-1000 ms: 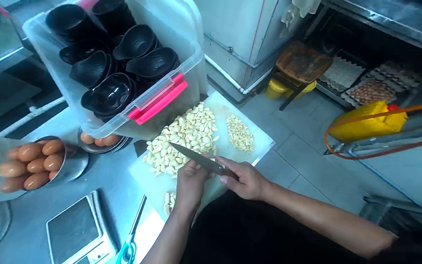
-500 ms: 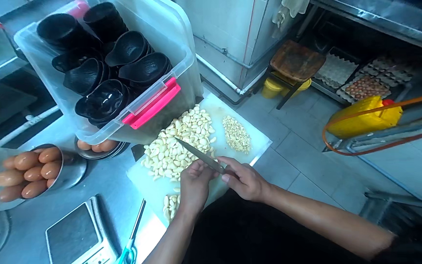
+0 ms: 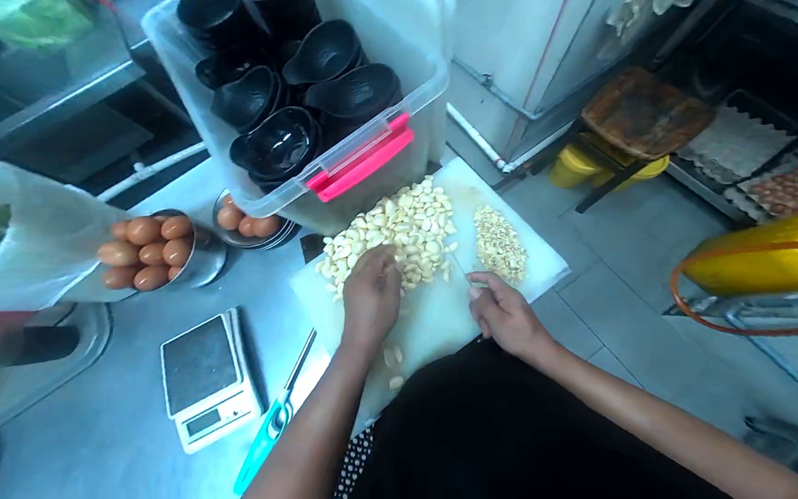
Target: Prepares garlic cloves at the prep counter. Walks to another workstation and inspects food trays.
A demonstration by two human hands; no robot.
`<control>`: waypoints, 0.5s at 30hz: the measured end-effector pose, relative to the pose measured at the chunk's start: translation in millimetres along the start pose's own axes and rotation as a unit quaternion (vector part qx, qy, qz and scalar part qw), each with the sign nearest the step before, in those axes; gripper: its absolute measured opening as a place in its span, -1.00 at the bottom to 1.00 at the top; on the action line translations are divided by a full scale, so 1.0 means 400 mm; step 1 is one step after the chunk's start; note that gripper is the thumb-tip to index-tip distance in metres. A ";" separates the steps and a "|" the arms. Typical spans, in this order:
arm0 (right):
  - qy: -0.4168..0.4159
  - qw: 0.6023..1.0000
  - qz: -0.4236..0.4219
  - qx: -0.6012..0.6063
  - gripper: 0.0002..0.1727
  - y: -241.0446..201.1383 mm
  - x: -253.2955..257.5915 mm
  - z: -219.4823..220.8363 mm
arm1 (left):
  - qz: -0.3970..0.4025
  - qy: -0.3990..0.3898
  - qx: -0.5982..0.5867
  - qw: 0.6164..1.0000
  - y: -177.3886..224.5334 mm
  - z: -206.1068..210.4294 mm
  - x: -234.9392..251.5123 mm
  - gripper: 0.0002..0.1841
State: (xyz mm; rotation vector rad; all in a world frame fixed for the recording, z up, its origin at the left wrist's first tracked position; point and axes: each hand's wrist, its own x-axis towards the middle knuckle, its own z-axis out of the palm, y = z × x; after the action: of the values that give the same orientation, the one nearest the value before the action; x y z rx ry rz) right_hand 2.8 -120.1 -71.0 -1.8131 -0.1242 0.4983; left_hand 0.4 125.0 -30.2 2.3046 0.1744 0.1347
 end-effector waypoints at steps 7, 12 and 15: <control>0.009 1.000 0.010 -0.025 -0.52 0.034 -0.011 -0.015 | -0.077 -0.220 0.237 0.943 -0.062 -0.124 -0.077 -0.72; -0.008 0.999 0.002 -0.044 -0.50 0.034 -0.009 -0.013 | 0.007 -0.344 0.267 0.900 -0.113 -0.095 -0.136 -0.65; -0.016 0.998 -0.006 -0.055 -0.48 0.033 -0.007 -0.011 | 0.038 -0.328 0.292 0.898 -0.112 -0.084 -0.128 -0.67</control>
State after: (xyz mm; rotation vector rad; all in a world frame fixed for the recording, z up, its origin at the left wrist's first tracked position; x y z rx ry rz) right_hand -0.3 -129.0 -81.7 -1.9109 -0.1875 0.5221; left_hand -58.8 170.8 -42.9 2.8009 -0.2608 -0.7497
